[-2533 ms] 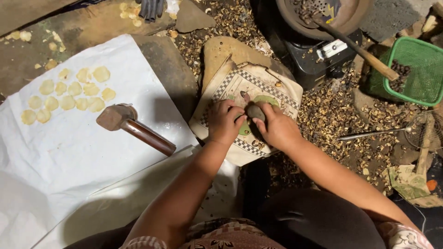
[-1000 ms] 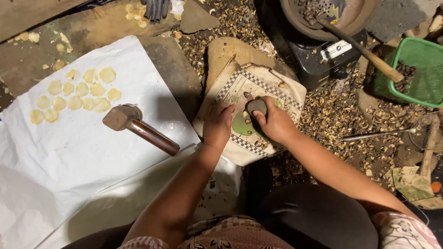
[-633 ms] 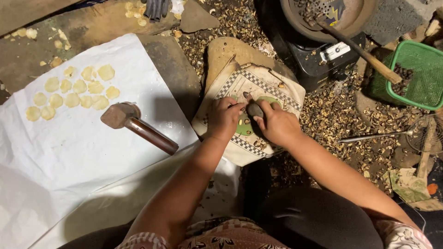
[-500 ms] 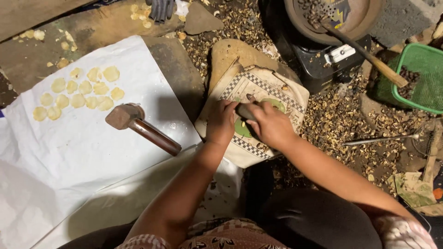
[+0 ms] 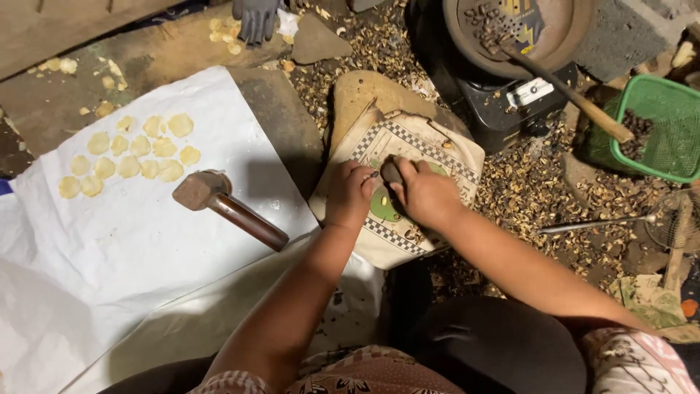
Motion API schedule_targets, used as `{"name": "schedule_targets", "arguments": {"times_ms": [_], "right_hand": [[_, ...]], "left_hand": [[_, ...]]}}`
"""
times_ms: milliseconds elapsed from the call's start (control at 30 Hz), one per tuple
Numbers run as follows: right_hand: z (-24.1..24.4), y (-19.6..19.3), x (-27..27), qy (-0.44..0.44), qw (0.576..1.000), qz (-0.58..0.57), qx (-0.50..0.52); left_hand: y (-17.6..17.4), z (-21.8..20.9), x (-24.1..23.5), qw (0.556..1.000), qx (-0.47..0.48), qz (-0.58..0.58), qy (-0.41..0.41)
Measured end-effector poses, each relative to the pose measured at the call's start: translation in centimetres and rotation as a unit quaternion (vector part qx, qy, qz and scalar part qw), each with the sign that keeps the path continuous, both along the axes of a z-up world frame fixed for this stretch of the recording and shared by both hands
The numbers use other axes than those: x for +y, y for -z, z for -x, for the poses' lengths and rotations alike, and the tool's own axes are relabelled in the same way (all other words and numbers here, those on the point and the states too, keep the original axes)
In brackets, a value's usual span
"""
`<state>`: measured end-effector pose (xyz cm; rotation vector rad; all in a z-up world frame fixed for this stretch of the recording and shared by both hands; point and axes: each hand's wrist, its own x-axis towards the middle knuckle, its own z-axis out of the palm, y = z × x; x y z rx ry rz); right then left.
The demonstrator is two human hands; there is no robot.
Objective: The person sits on the floor and uses a hammer to flatten small pieces of cassava on a white sheet. They repeatedly pick up cassava pieces from a sack, place them on the sheet, and strike them with the hammer. The person also stirs dark beans in a pan on a portable stove.
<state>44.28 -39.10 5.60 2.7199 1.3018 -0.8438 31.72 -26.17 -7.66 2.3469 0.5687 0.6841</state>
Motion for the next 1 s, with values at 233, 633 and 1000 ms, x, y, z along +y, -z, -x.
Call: {"name": "schedule_targets", "arguments": {"times_ms": [233, 633, 1000], "right_hand": [[0.7, -1.8, 0.2, 0.006, 0.996, -0.085, 0.006], [-2.0, 1.7, 3.4, 0.033, 0.99, -0.056, 0.121], [-0.8, 1.0, 3.5, -0.032, 0.998, -0.031, 0.043]], "left_hand": [[-4.7, 3.6, -1.5, 0.988, 0.031, -0.143, -0.048], [-3.0, 4.1, -1.6, 0.983, 0.137, -0.12, -0.003], [-1.8, 4.1, -2.0, 0.975, 0.134, -0.174, -0.029]]}}
